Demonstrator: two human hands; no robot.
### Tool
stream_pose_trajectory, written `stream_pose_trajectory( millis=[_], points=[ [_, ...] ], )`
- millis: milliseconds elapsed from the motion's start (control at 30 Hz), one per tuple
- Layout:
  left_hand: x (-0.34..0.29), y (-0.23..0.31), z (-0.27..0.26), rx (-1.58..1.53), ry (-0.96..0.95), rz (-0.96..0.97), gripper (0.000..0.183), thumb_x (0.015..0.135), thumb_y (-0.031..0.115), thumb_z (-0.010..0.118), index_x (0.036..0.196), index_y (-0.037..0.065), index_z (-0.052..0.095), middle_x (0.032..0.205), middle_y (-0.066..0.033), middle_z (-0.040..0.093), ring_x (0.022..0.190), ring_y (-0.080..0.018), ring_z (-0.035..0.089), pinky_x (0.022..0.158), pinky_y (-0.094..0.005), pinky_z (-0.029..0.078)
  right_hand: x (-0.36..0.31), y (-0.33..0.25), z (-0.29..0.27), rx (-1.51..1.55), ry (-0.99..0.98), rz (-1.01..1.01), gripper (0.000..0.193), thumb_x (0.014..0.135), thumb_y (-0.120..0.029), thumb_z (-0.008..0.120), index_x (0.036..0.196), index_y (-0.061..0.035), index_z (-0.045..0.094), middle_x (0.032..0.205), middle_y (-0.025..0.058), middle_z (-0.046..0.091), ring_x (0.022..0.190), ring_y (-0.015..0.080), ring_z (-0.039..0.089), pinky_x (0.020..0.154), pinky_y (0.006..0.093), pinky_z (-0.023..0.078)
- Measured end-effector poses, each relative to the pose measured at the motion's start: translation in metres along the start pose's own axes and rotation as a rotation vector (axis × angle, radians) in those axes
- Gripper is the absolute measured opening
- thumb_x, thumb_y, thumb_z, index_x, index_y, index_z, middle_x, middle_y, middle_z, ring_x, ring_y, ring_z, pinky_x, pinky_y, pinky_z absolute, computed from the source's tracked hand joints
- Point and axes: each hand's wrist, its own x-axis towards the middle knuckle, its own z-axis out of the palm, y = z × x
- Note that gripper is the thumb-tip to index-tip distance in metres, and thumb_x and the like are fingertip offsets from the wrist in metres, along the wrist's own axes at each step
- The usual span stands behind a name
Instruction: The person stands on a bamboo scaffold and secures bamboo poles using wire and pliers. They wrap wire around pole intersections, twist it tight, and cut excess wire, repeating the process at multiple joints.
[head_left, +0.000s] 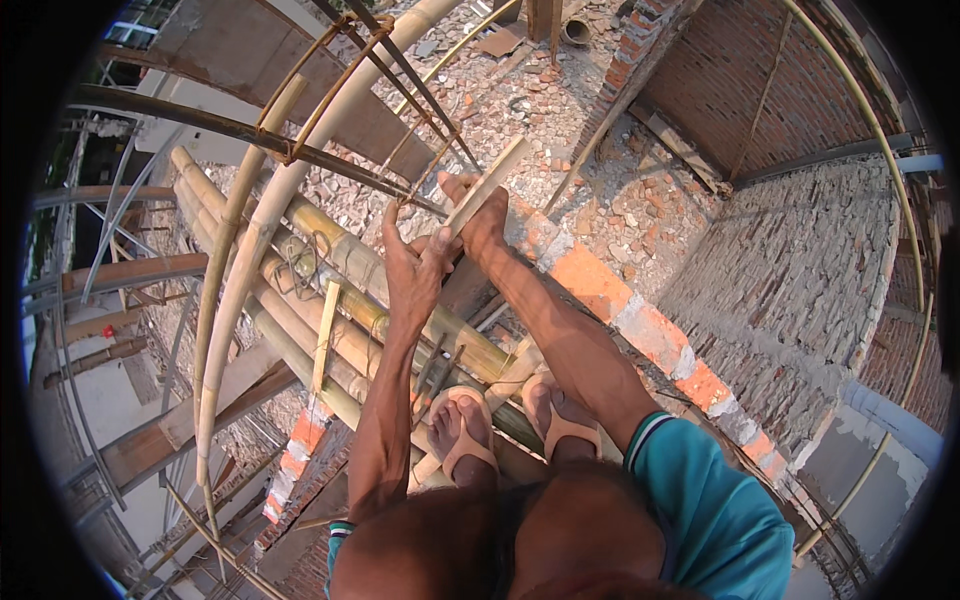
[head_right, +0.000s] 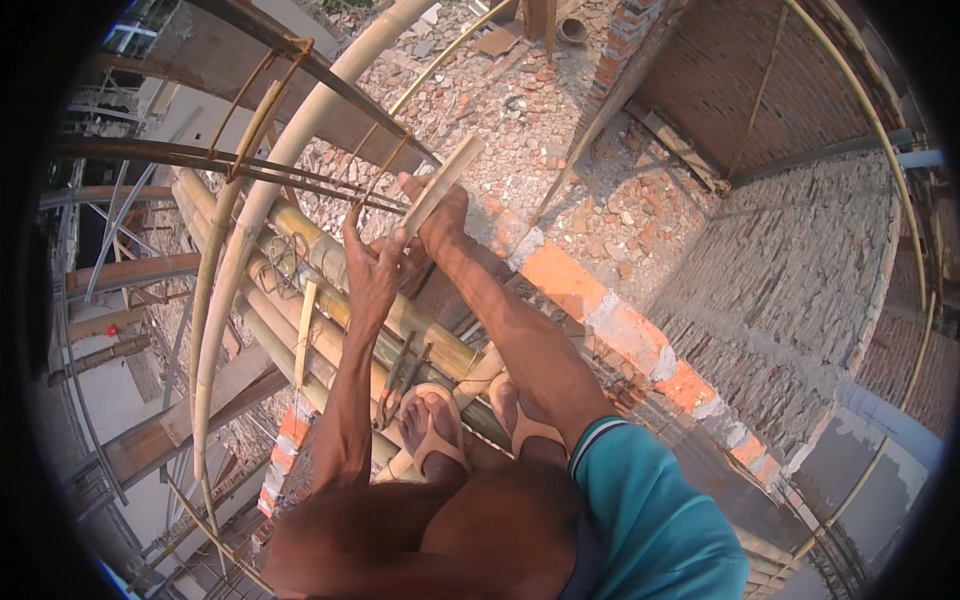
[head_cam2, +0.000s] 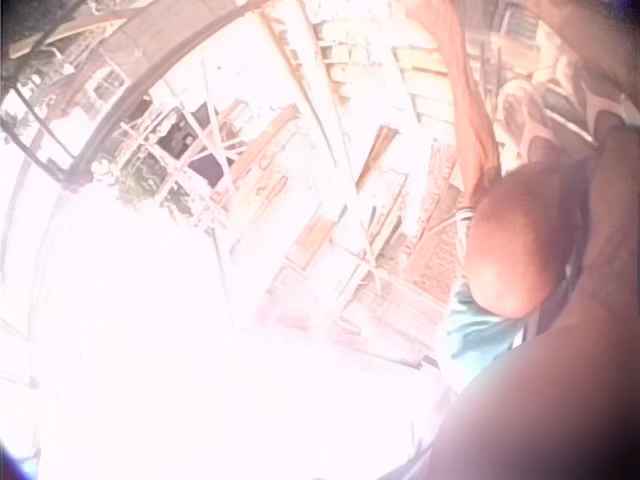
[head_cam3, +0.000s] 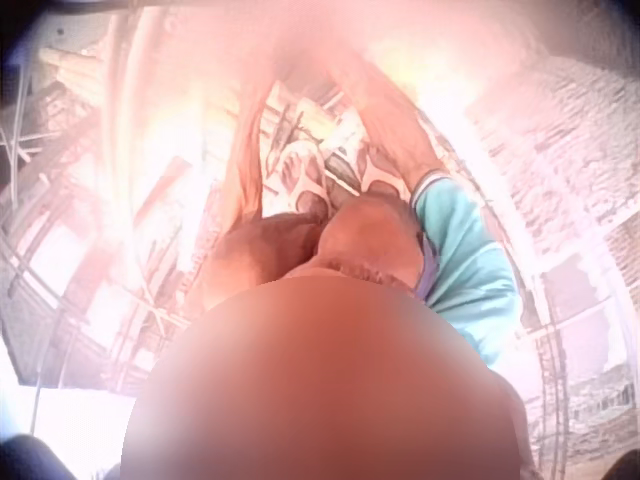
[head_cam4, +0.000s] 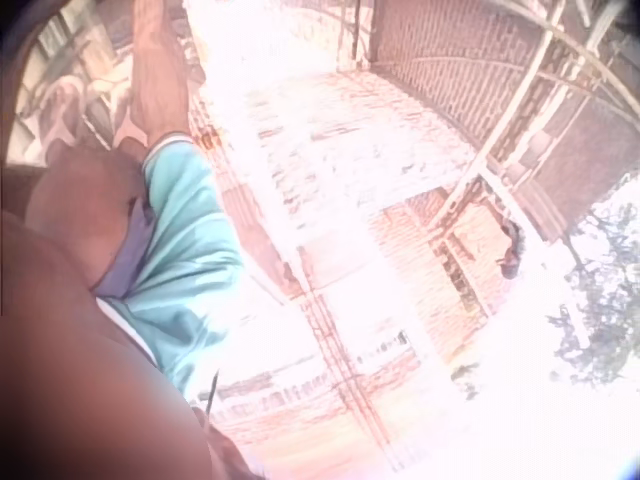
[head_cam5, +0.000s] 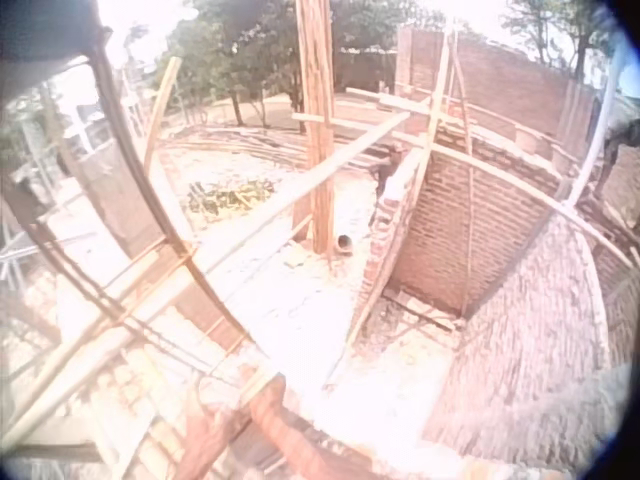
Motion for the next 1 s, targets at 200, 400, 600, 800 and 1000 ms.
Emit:
stream_pose_trajectory(
  millis=[200, 400, 600, 800, 1000],
  points=[
    [-0.003, -0.002, -0.003, -0.028, -0.038, 0.001, 0.083, 0.098, 0.036, 0.074, 0.15, -0.004, 0.025, 0.082, -0.0118, 0.073, 0.063, -0.0126, 0.064, 0.058, -0.0257, 0.05, 0.0, 0.006, 0.006, -0.113, 0.147, -0.077, 0.028, 0.09, -0.021, 0.081, 0.072, -0.0034, 0.068, 0.064, -0.001, 0.06, 0.057, 0.0114, 0.052, 0.053, 0.0308, 0.043],
    [-0.001, -0.004, -0.003, -0.023, 0.021, -0.041, 0.068, 0.099, 0.03, 0.072, 0.139, -0.008, 0.032, 0.085, -0.0146, 0.076, 0.065, -0.0153, 0.064, 0.063, -0.0266, 0.05, 0.005, 0.008, 0.008, -0.116, 0.078, -0.183, 0.027, 0.088, -0.019, 0.081, 0.073, -0.004, 0.066, 0.063, -0.0026, 0.055, 0.057, 0.0086, 0.049, 0.052, 0.0281, 0.039],
    [0.001, -0.006, -0.006, -0.039, 0.0, 0.058, 0.069, 0.099, 0.022, 0.072, 0.145, -0.008, 0.03, 0.084, -0.0146, 0.076, 0.067, -0.0143, 0.066, 0.064, -0.0263, 0.051, -0.008, 0.004, -0.001, -0.063, -0.106, -0.008, 0.024, 0.09, -0.021, 0.082, 0.082, -0.0021, 0.068, 0.066, -0.0051, 0.055, 0.058, 0.0058, 0.046, 0.051, 0.0258, 0.037],
    [0.013, -0.007, -0.011, 0.219, 0.128, 0.149, 0.05, 0.102, 0.024, 0.069, 0.141, -0.004, 0.056, 0.09, -0.0093, 0.076, 0.069, -0.0095, 0.063, 0.063, -0.0262, 0.051, -0.017, 0.001, -0.014, 0.04, -0.143, 0.113, 0.008, 0.09, -0.007, 0.074, 0.085, -0.0001, 0.073, 0.077, -0.0009, 0.066, 0.068, 0.0073, 0.052, 0.062, 0.0254, 0.042],
    [0.017, -0.011, -0.015, 0.408, 0.194, 0.267, 0.036, 0.103, 0.024, 0.067, 0.131, 0.002, 0.069, 0.082, -0.0103, 0.074, 0.065, -0.0104, 0.063, 0.062, -0.0288, 0.051, -0.022, -0.008, -0.017, -0.003, -0.127, 0.192, 0.012, 0.089, -0.011, 0.076, 0.084, 0.0001, 0.073, 0.075, -0.0018, 0.065, 0.068, 0.0064, 0.051, 0.062, 0.0244, 0.04]
  ],
)
